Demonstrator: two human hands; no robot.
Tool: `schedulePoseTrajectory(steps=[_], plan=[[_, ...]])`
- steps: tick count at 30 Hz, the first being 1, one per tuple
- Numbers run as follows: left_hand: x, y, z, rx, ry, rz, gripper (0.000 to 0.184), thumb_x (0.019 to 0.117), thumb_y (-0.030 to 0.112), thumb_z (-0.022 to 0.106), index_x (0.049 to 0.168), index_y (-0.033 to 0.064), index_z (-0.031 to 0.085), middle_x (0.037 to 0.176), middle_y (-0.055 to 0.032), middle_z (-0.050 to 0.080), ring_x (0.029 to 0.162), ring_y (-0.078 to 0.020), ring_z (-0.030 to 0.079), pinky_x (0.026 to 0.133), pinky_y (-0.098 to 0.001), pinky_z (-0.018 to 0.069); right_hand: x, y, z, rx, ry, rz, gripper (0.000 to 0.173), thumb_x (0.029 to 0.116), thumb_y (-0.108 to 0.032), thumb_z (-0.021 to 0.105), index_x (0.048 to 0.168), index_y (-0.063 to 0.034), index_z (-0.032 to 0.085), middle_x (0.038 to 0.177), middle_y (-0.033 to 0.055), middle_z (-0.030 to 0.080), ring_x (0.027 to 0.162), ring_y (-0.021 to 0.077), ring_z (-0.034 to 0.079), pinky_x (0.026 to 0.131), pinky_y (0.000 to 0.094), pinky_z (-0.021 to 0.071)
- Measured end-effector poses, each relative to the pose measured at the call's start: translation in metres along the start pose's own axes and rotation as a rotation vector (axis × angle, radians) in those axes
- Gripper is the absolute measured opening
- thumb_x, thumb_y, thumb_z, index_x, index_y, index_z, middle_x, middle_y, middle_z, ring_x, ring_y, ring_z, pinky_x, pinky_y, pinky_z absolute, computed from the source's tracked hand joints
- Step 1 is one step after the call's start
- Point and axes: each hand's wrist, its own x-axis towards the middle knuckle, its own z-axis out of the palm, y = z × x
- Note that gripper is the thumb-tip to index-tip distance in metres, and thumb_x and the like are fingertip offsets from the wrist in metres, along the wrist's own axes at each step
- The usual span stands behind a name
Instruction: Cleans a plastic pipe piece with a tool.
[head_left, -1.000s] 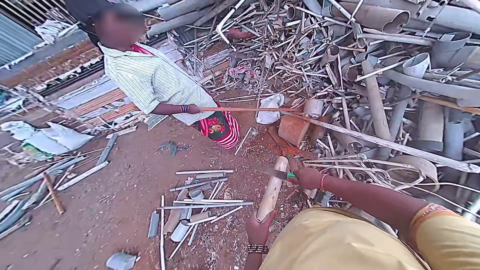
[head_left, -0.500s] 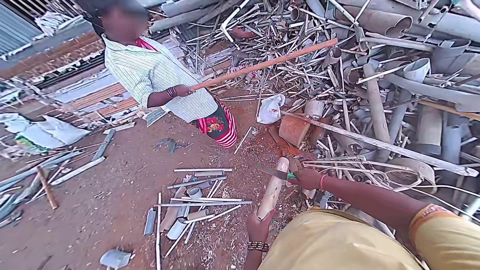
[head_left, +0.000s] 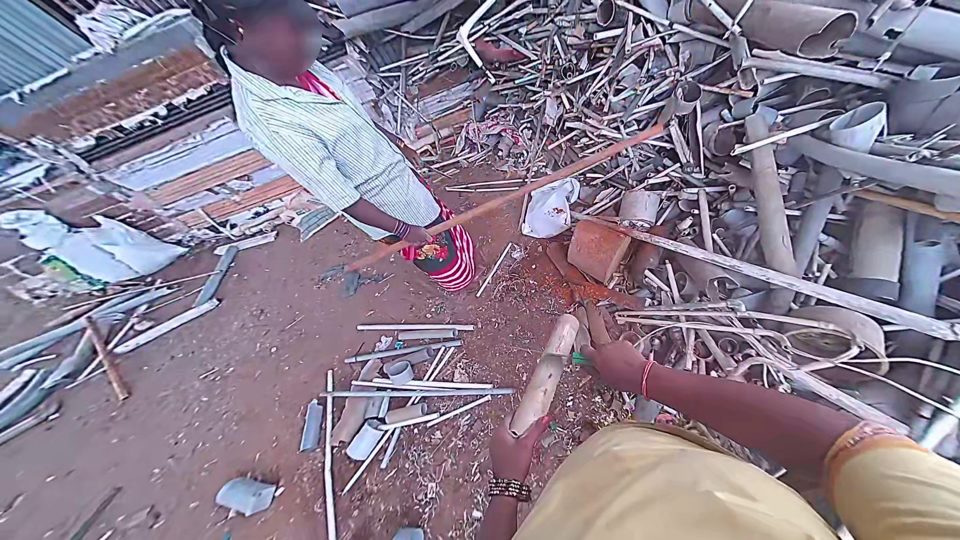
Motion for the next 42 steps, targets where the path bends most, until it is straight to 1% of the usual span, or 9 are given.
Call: schedulePoseTrajectory(steps=[12,16,19,24,28,31,36,40,42], plan=[[0.010,-0.038,-0.037,-0.005,-0.036,0.011,0.045,0.0862,0.022,0.084,0.118,-0.0063,0.068,0.099,-0.0212,0.070,0.083,-0.0267,0.067,0.080,-0.0462,0.0548,0.010,-0.035,0.025,0.063,0.019,0.245,0.039,0.1093,-0.022,0.041,0.140,0.0004,0.047,0.120,0.0294,0.066,0.113,0.0492,0.066,0.088,0.0633,0.0520],[0.015,-0.045,-0.041,-0.132,-0.042,0.007,0.042,0.0876,0.015,0.082,0.118,-0.0079,0.065,0.095,-0.0186,0.069,0.071,-0.0191,0.065,0.068,-0.0365,0.0562,-0.001,-0.049,0.040,0.031,0.028,-0.007,0.042,0.1116,-0.032,0.041,0.133,0.0021,0.051,0.109,0.0314,0.067,0.104,0.0521,0.067,0.083,0.0662,0.0502],[0.019,-0.045,-0.046,-0.244,-0.038,-0.037,0.042,0.0883,0.011,0.081,0.121,-0.0088,0.062,0.094,-0.0172,0.066,0.065,-0.0156,0.061,0.060,-0.0315,0.0534,0.007,-0.040,0.032,0.099,0.029,0.221,0.040,0.1083,-0.022,0.045,0.141,0.0014,0.046,0.120,0.0312,0.065,0.112,0.0510,0.065,0.089,0.0653,0.0512],[0.021,-0.040,-0.044,-0.669,-0.199,-0.283,0.021,0.1047,0.011,0.054,0.119,-0.0040,0.058,0.074,-0.0105,0.066,0.052,-0.0113,0.061,0.046,-0.0225,0.0502,-0.004,-0.043,0.041,0.023,0.023,0.009,0.043,0.1110,-0.034,0.043,0.132,0.0021,0.051,0.108,0.0306,0.067,0.103,0.0507,0.067,0.083,0.0652,0.0508],[0.019,-0.028,-0.043,-0.832,-0.306,-0.396,0.025,0.1086,0.022,0.043,0.115,0.0036,0.058,0.073,-0.0078,0.065,0.052,-0.0108,0.061,0.044,-0.0211,0.0495,0.007,-0.040,0.033,0.117,0.029,0.235,0.045,0.1100,-0.033,0.041,0.137,0.0020,0.050,0.122,0.0294,0.065,0.115,0.0483,0.065,0.091,0.0638,0.0510],[0.022,-0.022,-0.044,-0.912,-0.328,-0.432,0.028,0.1094,0.027,0.039,0.111,0.0058,0.057,0.070,-0.0082,0.065,0.049,-0.0124,0.062,0.041,-0.0225,0.0501,-0.008,-0.063,0.037,0.026,-0.009,-0.068,0.043,0.1105,-0.033,0.045,0.133,0.0024,0.052,0.110,0.0308,0.067,0.105,0.0514,0.067,0.083,0.0666,0.0506],[0.018,-0.013,-0.033,-1.011,-0.345,-0.455,0.033,0.1100,0.029,0.036,0.111,0.0047,0.058,0.074,-0.0111,0.068,0.051,-0.0148,0.065,0.042,-0.0237,0.0525,0.011,-0.022,0.015,0.129,0.044,0.216,0.046,0.1103,-0.035,0.040,0.138,0.0001,0.050,0.123,0.0291,0.065,0.115,0.0483,0.065,0.091,0.0651,0.0506],[0.015,0.001,-0.014,-1.077,-0.379,-0.440,0.036,0.1090,0.031,0.031,0.110,0.0064,0.057,0.075,-0.0112,0.068,0.051,-0.0155,0.066,0.040,-0.0239,0.0521,-0.006,0.012,0.025,-0.015,0.104,-0.112,0.044,0.1106,-0.036,0.044,0.130,0.0023,0.052,0.107,0.0305,0.067,0.099,0.0515,0.068,0.081,0.0656,0.0509],[0.013,0.012,-0.003,-1.091,-0.410,-0.433,0.038,0.1087,0.032,0.029,0.108,0.0078,0.057,0.075,-0.0103,0.069,0.050,-0.0143,0.065,0.040,-0.0233,0.0518,-0.001,0.039,0.018,0.066,0.134,0.027,0.048,0.1106,-0.036,0.042,0.138,0.0020,0.048,0.112,0.0307,0.067,0.104,0.0510,0.067,0.085,0.0653,0.0510]])
